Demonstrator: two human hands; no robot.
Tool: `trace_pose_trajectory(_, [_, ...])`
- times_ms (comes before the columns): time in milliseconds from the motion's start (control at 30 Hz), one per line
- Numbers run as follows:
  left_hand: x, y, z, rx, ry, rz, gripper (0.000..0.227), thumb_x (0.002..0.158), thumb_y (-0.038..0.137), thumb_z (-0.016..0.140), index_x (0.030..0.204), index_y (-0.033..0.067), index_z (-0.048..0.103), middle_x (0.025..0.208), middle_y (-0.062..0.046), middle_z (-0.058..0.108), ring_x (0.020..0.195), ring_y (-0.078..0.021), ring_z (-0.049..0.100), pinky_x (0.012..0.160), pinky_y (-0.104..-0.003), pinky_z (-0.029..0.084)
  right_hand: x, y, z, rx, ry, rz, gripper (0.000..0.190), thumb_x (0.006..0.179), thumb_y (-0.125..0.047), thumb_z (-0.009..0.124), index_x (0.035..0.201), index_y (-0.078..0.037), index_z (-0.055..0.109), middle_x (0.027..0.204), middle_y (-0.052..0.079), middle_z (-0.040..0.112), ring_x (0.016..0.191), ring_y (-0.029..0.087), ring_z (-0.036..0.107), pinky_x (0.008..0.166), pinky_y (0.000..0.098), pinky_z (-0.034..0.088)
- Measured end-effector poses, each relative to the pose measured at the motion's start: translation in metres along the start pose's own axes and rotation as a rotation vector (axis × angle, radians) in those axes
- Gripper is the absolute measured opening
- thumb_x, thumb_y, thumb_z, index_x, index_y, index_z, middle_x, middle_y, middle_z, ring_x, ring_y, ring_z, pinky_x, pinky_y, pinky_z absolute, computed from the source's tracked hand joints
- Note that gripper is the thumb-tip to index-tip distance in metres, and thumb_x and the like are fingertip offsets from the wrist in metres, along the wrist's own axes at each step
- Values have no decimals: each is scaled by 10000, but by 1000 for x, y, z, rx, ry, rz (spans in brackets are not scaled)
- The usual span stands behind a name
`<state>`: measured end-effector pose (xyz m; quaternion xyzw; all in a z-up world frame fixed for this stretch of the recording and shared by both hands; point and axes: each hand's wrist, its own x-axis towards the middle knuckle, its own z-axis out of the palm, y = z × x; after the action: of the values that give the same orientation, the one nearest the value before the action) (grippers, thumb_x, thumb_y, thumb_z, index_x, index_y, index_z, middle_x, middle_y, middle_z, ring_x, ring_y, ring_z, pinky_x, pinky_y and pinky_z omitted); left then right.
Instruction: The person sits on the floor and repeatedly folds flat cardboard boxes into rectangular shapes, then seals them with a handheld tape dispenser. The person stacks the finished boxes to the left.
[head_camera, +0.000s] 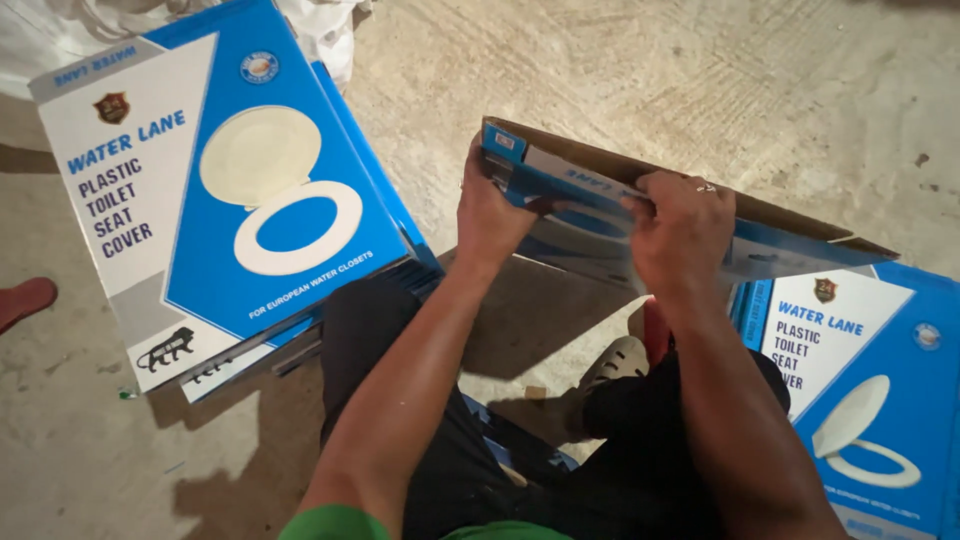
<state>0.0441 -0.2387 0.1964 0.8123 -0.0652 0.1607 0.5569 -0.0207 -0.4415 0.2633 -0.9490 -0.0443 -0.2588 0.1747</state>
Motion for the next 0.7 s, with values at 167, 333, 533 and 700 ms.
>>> trace_pose_trajectory(167, [2, 8, -5, -10, -68, -141, 1050, 516, 286, 1033, 1382, 21, 501, 1228, -172, 713, 1166, -326, 692, 966, -389, 552, -7, 2, 1, 31, 64, -32, 138, 894, -102, 844, 965, -95, 726, 856, 69, 711, 923, 280, 670, 945, 449, 385])
trace_pose_trajectory(333, [13, 9, -18, -52, -171, -40, 960, 562, 269, 1025, 1360, 30, 549, 1230, -165, 726, 1160, -315, 709, 977, -384, 559, -5, 9, 0, 103, 89, -31, 145, 883, -62, 822, 973, -107, 717, 828, 54, 687, 893, 264, 655, 956, 429, 376])
trace_pose_trajectory(533, [8, -2, -15, -90, -256, -7, 912, 606, 243, 1021, 1366, 30, 564, 1204, -150, 737, 1144, -260, 723, 933, -357, 577, -9, 9, 0, 115, 29, -28, 131, 886, -93, 830, 958, -111, 722, 826, 50, 688, 834, 240, 636, 963, 457, 374])
trace_pose_trajectory(700, [1, -17, -4, -424, -372, -75, 744, 702, 90, 949, 1365, 25, 618, 1209, -99, 749, 1097, -150, 696, 959, -321, 581, -7, -2, 11, 99, 20, -63, 160, 937, -146, 836, 1047, -132, 721, 980, 22, 737, 957, 220, 678, 1035, 460, 366])
